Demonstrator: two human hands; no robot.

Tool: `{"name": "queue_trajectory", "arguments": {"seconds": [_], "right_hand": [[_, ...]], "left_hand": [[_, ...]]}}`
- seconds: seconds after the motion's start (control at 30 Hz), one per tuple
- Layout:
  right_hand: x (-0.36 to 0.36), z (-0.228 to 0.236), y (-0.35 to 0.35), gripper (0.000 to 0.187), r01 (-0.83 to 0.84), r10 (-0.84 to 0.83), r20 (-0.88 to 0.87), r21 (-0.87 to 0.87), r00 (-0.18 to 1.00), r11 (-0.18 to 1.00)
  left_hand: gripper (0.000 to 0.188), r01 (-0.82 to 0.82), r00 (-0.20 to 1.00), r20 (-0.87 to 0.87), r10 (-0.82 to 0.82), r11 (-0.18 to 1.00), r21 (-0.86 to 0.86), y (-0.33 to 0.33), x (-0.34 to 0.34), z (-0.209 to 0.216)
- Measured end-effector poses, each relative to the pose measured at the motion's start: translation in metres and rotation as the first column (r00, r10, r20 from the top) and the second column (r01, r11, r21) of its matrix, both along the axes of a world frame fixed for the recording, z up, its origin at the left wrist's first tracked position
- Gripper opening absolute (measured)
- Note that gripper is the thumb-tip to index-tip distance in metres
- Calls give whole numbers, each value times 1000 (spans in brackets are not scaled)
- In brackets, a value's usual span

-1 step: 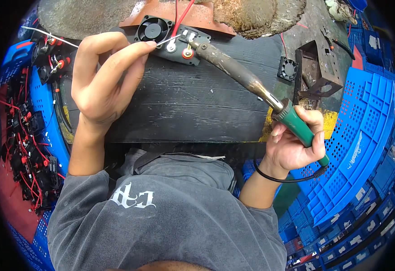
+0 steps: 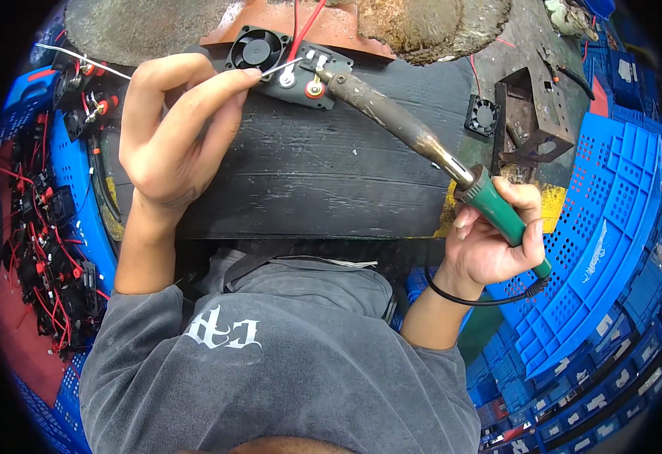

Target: Soldering wires to electronic components on a small assembly.

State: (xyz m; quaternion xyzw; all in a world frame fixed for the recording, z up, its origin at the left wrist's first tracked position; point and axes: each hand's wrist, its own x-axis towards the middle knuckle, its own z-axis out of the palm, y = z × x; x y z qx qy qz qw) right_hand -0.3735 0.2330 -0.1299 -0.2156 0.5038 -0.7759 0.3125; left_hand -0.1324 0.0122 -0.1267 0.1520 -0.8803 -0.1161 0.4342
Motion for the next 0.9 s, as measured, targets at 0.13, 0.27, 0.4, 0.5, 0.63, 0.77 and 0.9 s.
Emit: {"name": "queue_trajectory", "arguments": {"seconds": [0.13, 0.27, 0.4, 0.5, 0.63, 0.77, 0.9], "right_hand": [[7, -2, -2, 53, 24, -24, 26, -30, 999, 999], [12, -16, 0, 54, 29, -7, 143, -151, 990, 988], [26, -29, -2, 54, 136, -111, 147, -171, 983, 976], [24, -32, 1, 52, 155, -117, 174, -223, 978, 963], [20, -39, 2, 53, 103, -60, 151, -297, 987, 949], [22, -41, 2, 55, 139, -95, 159, -293, 983, 946], [23, -42, 1, 57, 201, -165, 156, -255, 974, 946]], "left_hand": [[34, -5, 1000, 0, 5, 1000, -6, 1, 2, 4], [27, -64, 998, -6, 64, 998, 11, 1, 9, 13], [25, -164, 986, 8, 164, 985, 53, 4, 16, 16], [24, -253, 966, 67, 248, 964, 81, 7, 17, 29], [25, -303, 922, 237, 306, 952, -51, 6, 24, 35], [32, -181, 922, 341, 183, 983, -38, 13, 11, 49], [47, -184, 802, 570, 179, 982, -50, 20, -17, 59]]}}
